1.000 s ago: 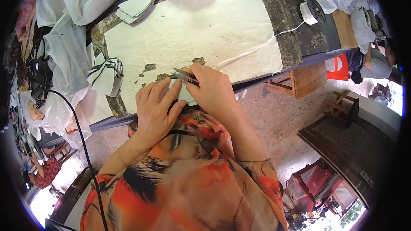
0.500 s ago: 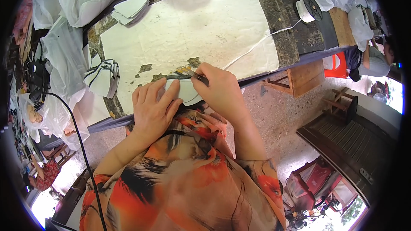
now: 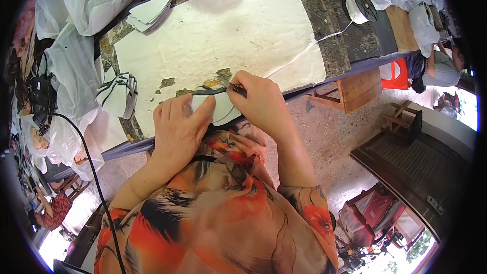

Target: Applying adhesive to small black strips and attaching them to white shoe upper components.

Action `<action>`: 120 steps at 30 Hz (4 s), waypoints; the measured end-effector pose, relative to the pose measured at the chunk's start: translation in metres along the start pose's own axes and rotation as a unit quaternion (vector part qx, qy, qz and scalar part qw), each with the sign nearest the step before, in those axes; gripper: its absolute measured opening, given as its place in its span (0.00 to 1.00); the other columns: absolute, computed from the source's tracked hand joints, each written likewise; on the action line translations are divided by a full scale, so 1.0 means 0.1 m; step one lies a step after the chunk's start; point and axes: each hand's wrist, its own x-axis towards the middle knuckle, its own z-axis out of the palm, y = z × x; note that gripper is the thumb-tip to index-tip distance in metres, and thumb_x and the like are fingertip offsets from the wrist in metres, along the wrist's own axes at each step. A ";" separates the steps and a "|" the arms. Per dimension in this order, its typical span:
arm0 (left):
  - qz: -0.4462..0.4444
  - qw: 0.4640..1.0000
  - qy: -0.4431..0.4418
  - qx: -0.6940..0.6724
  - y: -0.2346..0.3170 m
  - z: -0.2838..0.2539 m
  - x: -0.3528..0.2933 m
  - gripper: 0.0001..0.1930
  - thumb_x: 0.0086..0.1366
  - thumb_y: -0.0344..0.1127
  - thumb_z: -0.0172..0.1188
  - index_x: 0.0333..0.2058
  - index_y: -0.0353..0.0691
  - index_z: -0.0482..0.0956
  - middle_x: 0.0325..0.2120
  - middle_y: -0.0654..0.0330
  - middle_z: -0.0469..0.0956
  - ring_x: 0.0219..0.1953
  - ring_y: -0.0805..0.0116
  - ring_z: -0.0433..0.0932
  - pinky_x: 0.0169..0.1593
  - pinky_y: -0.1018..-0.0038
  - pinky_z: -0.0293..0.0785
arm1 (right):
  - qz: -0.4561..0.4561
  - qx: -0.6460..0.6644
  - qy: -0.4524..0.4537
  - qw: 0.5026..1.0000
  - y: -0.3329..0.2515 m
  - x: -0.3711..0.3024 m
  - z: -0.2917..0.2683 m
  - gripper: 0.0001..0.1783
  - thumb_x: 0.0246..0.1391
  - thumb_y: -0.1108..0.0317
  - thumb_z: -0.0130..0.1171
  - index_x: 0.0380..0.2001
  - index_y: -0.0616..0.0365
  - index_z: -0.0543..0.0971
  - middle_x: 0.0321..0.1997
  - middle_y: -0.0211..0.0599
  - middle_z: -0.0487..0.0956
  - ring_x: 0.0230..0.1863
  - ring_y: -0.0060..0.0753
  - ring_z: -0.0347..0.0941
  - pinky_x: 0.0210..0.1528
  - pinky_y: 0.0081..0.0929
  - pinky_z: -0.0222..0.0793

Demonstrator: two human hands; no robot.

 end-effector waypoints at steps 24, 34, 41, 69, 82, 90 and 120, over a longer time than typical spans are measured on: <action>0.005 0.996 0.028 -0.087 -0.04 0.10 -0.03 0.28 0.60 0.34 0.69 0.60 0.49 0.74 0.63 0.51 0.68 0.63 0.47 0.66 0.66 0.49 0.60 | 0.057 0.218 -0.078 0.971 0.15 -0.06 -0.12 0.14 0.58 0.67 0.68 0.45 0.63 0.83 0.33 0.24 0.79 0.33 0.16 0.71 0.36 0.19 0.69; 0.027 0.991 0.036 -0.129 -0.13 0.08 0.06 0.26 0.55 0.34 0.72 0.53 0.41 0.77 0.60 0.51 0.71 0.59 0.47 0.69 0.64 0.54 0.63 | -0.070 0.075 0.035 0.994 0.15 -0.16 0.07 0.14 0.55 0.73 0.68 0.46 0.61 0.84 0.40 0.36 0.85 0.37 0.26 0.78 0.42 0.25 0.74; -0.028 0.990 0.031 -0.133 -0.15 0.00 0.11 0.31 0.51 0.40 0.75 0.54 0.39 0.76 0.53 0.51 0.74 0.56 0.49 0.71 0.61 0.56 0.64 | 0.027 0.082 0.021 0.996 0.04 -0.10 0.07 0.14 0.54 0.72 0.67 0.44 0.61 0.84 0.37 0.39 0.84 0.36 0.30 0.79 0.41 0.25 0.74; -0.224 0.763 -0.051 -0.604 -0.30 -0.17 0.22 0.35 0.63 0.19 0.65 0.69 0.39 0.66 0.36 0.66 0.77 0.38 0.79 0.76 0.46 0.82 0.73 | -0.100 0.178 -0.073 0.976 0.05 -0.03 -0.02 0.24 0.50 0.80 0.59 0.53 0.56 0.84 0.45 0.39 0.84 0.40 0.29 0.80 0.44 0.26 0.76; -0.239 0.673 -0.068 -0.696 -0.37 -0.11 0.24 0.35 0.66 0.20 0.64 0.70 0.40 0.64 0.39 0.65 0.77 0.41 0.80 0.76 0.49 0.82 0.74 | -0.172 0.080 -0.041 0.981 -0.01 0.10 0.19 0.13 0.51 0.71 0.70 0.41 0.55 0.84 0.33 0.36 0.79 0.33 0.33 0.77 0.37 0.28 0.73; -0.262 0.573 -0.101 -0.770 -0.60 -0.18 0.40 0.21 0.70 0.28 0.63 0.60 0.37 0.74 0.45 0.60 0.83 0.45 0.79 0.79 0.52 0.78 0.76 | -0.087 0.204 -0.087 0.971 -0.14 0.31 0.16 0.06 0.55 0.75 0.68 0.36 0.61 0.82 0.31 0.23 0.76 0.33 0.14 0.67 0.35 0.17 0.62; -0.273 0.641 -0.118 -0.707 -0.63 -0.14 0.55 0.29 0.67 0.26 0.65 0.65 0.39 0.65 0.33 0.64 0.82 0.32 0.80 0.76 0.37 0.81 0.72 | -0.227 0.159 -0.112 0.954 -0.07 0.45 0.20 0.08 0.50 0.80 0.71 0.34 0.57 0.84 0.30 0.26 0.75 0.28 0.16 0.69 0.31 0.18 0.64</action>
